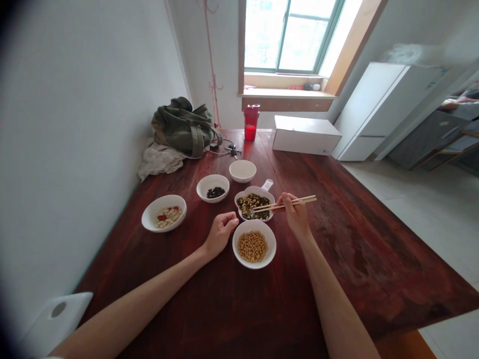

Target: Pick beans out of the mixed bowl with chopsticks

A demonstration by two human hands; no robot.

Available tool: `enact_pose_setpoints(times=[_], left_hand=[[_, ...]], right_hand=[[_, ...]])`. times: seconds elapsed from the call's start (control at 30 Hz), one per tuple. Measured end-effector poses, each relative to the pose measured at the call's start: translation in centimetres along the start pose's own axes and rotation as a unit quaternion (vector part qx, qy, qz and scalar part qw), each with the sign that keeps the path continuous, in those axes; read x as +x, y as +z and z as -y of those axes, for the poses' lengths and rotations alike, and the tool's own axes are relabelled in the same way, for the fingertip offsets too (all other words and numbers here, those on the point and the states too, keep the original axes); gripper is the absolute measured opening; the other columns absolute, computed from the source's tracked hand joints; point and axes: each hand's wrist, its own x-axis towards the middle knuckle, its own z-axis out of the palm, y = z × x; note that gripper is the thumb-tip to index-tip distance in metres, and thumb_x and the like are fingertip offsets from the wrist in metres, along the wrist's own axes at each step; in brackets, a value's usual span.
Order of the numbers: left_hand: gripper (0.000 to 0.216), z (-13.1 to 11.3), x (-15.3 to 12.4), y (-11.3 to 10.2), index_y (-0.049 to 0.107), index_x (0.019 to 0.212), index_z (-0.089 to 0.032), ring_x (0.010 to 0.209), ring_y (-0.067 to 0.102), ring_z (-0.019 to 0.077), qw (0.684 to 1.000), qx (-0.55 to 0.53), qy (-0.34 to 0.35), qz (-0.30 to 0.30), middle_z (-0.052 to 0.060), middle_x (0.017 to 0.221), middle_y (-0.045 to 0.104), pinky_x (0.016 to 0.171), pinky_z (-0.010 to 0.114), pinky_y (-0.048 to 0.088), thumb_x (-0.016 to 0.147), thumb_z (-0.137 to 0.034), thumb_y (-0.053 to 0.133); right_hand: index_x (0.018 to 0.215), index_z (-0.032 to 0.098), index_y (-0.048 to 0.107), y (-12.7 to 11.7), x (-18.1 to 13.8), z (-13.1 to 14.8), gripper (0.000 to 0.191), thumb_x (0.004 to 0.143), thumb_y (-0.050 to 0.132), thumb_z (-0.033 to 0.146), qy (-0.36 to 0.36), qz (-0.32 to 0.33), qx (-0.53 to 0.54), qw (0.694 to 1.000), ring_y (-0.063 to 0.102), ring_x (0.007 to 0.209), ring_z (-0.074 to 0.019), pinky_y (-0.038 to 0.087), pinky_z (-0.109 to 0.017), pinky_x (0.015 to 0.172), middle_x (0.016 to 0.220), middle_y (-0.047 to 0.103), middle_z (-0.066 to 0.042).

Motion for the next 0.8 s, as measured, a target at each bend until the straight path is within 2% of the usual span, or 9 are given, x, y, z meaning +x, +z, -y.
enact_pose_setpoints(times=[0.13,0.27,0.5,0.8], left_hand=[[0.038,-0.1,-0.2,0.0,0.037,0.058,-0.018,0.059,0.029,0.0091,0.997,0.064,0.000,0.034,-0.005,0.058,0.031,0.056,0.026,0.020,0.086,-0.035,0.056],[0.037,-0.1,-0.3,0.1,0.035,0.057,-0.018,0.058,0.027,0.0092,0.995,0.099,-0.004,0.034,-0.005,0.057,0.030,0.056,0.027,0.017,0.086,-0.033,0.053],[0.036,-0.4,-0.3,0.0,0.032,0.057,-0.019,0.058,0.027,0.0088,0.992,0.122,0.000,0.040,-0.005,0.058,0.028,0.055,0.027,0.017,0.086,-0.032,0.051],[0.039,-0.9,0.3,-0.7,0.030,0.059,-0.019,0.059,0.027,0.0082,0.983,0.145,0.029,0.105,-0.006,0.058,0.029,0.055,0.025,0.020,0.087,-0.033,0.054]], right_hand=[[0.073,0.023,0.068,-0.1,0.0,-0.5,0.046,0.093,0.066,0.064,0.001,0.009,-0.007,1.000,0.073,0.060,-0.0219,0.064,-0.033,0.055,0.069,0.074,-0.004],[0.072,0.023,0.068,-0.2,0.1,-1.0,0.046,0.094,0.064,0.063,0.004,0.007,-0.014,1.000,0.074,0.061,-0.0218,0.064,-0.033,0.057,0.070,0.074,-0.003],[0.073,0.023,0.068,-0.2,0.1,-1.1,0.044,0.094,0.065,0.061,0.002,0.008,-0.012,1.000,0.074,0.060,-0.0209,0.064,-0.033,0.059,0.070,0.074,-0.003],[0.075,0.023,0.069,-0.3,0.1,-1.4,0.044,0.093,0.065,0.063,0.000,0.025,-0.011,1.000,0.074,0.062,-0.0218,0.064,-0.033,0.061,0.071,0.076,-0.003]])
